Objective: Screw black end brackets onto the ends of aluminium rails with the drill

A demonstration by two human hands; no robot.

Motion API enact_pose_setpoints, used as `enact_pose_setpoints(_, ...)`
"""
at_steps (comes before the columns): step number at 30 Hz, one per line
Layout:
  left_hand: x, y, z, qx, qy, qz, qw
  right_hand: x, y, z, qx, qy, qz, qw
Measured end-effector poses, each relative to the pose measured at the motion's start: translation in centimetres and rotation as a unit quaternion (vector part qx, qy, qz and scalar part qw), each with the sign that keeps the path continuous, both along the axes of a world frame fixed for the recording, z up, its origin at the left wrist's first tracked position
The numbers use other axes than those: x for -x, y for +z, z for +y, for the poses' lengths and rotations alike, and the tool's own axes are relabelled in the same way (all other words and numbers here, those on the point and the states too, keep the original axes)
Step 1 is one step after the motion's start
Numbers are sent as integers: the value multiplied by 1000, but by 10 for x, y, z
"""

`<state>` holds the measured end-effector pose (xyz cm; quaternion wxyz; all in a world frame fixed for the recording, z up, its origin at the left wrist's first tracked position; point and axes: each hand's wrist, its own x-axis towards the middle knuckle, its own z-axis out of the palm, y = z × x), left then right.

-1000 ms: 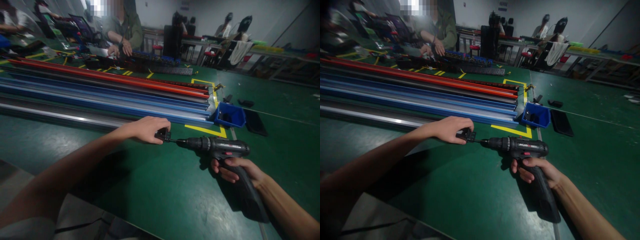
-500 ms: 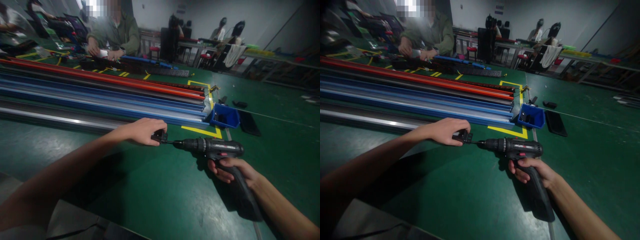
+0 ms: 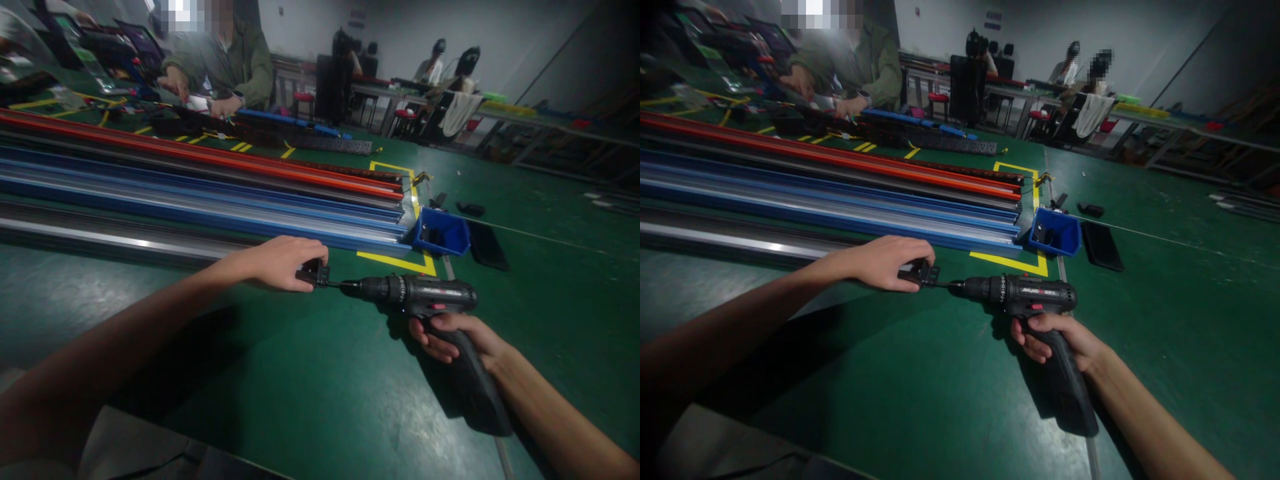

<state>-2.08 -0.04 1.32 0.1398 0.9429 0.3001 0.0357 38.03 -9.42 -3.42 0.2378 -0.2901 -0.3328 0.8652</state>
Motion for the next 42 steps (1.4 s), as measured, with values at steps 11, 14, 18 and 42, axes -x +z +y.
enact_pose_setpoints(11, 2, -1, 0, -7, -2, -7, 1000, 0, 1, 1, -6, 0, -9, 1000)
enact_pose_setpoints(14, 1, -1, 1, -6, -1, -6, 1000, 2, 3, 0, -9, 3, -16, 1000)
enact_pose_setpoints(18, 1, -2, 1, -4, -1, -4, 1000, 3, 3, 0, -13, -3, -19, 1000)
enact_pose_setpoints(42, 1, -2, 1, -3, -1, 1, 1000, 3, 4, 0, -7, -3, -5, 1000)
